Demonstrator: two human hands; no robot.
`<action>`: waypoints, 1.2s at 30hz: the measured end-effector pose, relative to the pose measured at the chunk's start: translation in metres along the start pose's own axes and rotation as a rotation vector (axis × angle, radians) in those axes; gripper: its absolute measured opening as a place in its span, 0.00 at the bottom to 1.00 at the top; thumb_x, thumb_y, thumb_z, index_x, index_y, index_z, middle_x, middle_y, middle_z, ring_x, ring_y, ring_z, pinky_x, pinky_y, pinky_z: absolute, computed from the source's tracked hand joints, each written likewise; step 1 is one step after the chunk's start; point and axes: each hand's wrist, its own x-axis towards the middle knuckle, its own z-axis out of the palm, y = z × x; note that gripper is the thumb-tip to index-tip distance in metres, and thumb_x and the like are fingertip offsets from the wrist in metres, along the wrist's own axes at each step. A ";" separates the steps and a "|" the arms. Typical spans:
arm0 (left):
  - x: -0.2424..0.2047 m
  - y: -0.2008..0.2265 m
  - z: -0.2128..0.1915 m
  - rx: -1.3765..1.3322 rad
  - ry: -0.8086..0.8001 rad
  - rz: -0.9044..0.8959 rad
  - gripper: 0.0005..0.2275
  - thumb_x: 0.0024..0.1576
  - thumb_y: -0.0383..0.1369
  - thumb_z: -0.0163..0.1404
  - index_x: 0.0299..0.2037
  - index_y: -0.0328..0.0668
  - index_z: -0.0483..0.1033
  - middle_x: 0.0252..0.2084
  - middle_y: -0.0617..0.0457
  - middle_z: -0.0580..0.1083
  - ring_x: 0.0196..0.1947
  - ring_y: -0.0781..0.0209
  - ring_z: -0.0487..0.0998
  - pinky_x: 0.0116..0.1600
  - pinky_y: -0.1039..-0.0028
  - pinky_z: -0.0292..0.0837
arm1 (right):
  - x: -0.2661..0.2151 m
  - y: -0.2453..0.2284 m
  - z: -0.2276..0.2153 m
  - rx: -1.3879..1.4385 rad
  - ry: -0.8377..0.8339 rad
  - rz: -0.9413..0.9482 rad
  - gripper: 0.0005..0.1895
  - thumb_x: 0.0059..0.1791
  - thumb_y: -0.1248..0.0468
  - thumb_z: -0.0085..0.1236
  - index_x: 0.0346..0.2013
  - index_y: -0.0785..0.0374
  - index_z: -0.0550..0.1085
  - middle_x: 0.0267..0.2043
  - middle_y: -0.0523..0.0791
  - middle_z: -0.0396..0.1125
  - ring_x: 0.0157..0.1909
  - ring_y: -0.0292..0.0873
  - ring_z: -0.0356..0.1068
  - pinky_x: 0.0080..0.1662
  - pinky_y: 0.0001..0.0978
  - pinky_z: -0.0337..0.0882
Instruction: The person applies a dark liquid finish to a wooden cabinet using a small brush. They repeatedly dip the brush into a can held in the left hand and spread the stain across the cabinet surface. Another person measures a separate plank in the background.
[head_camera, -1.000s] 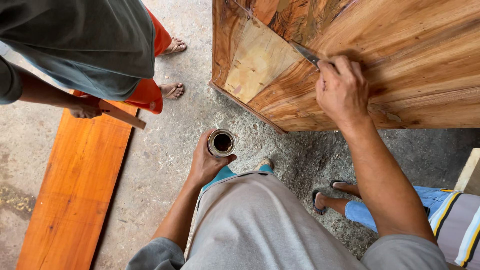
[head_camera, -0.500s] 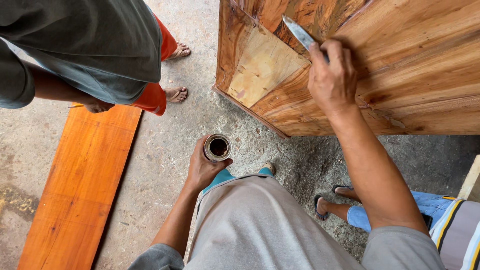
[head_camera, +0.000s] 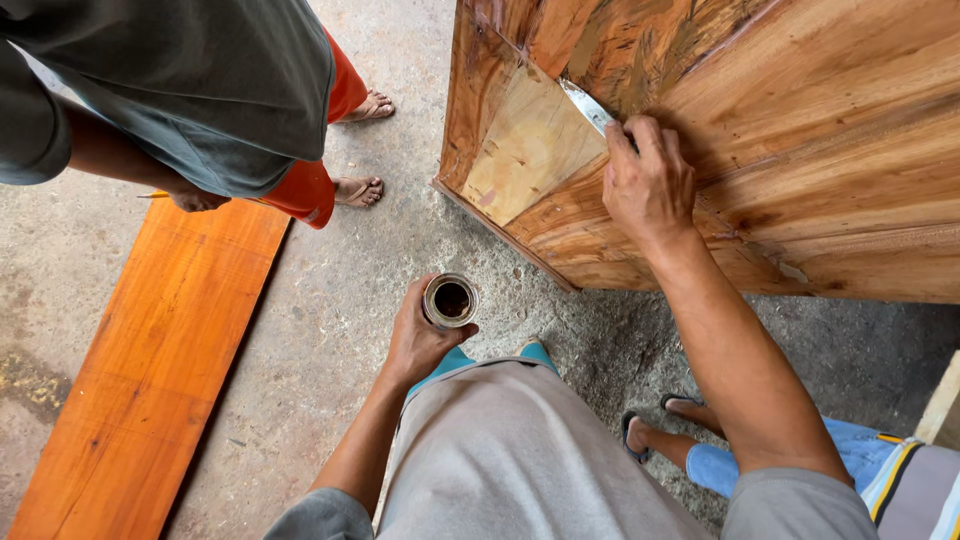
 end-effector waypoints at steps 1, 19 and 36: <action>0.003 -0.001 0.002 -0.014 0.005 0.009 0.38 0.38 0.31 0.71 0.60 0.36 0.65 0.52 0.48 0.75 0.54 0.57 0.76 0.59 0.68 0.72 | 0.001 0.002 0.001 0.002 0.014 -0.003 0.15 0.50 0.70 0.62 0.52 0.65 0.80 0.47 0.48 0.67 0.45 0.48 0.71 0.37 0.31 0.77; -0.027 -0.011 0.029 -0.099 0.088 -0.067 0.37 0.38 0.30 0.71 0.59 0.36 0.66 0.50 0.49 0.76 0.53 0.59 0.77 0.59 0.69 0.73 | 0.015 0.010 -0.015 -0.148 -0.020 -0.093 0.15 0.53 0.73 0.60 0.55 0.66 0.79 0.48 0.49 0.67 0.43 0.46 0.71 0.33 0.29 0.77; -0.030 -0.025 0.035 -0.086 0.116 -0.050 0.37 0.39 0.31 0.71 0.60 0.36 0.65 0.52 0.49 0.76 0.54 0.58 0.77 0.59 0.69 0.73 | 0.002 0.020 0.016 -0.116 -0.048 -0.116 0.10 0.58 0.68 0.61 0.54 0.67 0.80 0.47 0.51 0.69 0.39 0.47 0.72 0.28 0.27 0.77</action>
